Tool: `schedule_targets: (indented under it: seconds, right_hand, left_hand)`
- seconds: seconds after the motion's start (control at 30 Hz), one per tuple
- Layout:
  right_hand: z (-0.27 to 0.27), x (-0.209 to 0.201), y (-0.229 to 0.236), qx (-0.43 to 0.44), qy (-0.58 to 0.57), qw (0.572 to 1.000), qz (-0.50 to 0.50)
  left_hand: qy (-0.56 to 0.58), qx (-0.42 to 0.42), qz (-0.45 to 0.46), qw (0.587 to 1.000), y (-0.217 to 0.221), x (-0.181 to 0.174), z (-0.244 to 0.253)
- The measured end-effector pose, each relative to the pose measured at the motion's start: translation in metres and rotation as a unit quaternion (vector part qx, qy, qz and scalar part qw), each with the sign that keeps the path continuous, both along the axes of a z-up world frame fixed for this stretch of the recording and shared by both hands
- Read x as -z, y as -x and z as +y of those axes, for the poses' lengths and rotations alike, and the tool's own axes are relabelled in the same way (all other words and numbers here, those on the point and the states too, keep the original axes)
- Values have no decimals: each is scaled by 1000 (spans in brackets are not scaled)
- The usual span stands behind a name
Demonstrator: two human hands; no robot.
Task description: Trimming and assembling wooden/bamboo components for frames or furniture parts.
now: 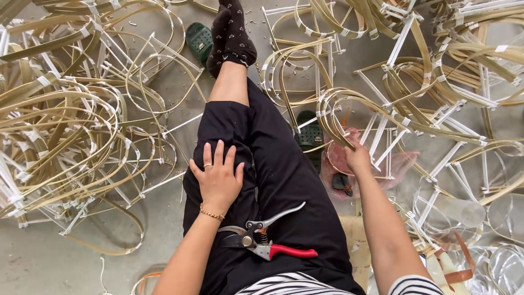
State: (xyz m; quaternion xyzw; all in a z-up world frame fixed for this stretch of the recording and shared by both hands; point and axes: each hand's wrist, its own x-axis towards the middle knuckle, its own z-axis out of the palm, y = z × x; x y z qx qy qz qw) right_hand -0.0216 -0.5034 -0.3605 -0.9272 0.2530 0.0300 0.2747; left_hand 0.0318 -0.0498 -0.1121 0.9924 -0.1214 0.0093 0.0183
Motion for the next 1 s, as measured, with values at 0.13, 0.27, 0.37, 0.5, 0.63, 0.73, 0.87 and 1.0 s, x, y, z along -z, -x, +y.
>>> schedule_targets:
  seconds: [0.13,0.27,0.37,0.5,0.63,0.73,0.87,1.0]
  right_hand:
    - [9,-63,6,24,-1,1000,-19]
    - [27,-169,7,128,-216,966,-62]
    - [46,-227,22,75,-360,927,-73]
    - [121,-339,18,-289,-190,926,-152]
    - [165,-382,6,-402,-97,900,-133]
    - [181,-389,8,-441,-34,835,-328]
    - [199,-392,27,-344,-260,819,-379]
    - [220,-402,37,-263,-586,753,-144]
  left_hand:
    - [22,1,15,1000,-1,-6,3]
    - [37,4,5,999,3,-6,5]
    - [114,-23,28,993,-9,-10,10]
    - [444,-20,73,893,-22,-16,38]
    - [591,-128,338,721,-27,-71,32]
    - [453,-153,272,835,-19,-79,33]
    - [687,-144,319,637,-3,-54,42]
    - [745,-101,332,570,7,-48,35]
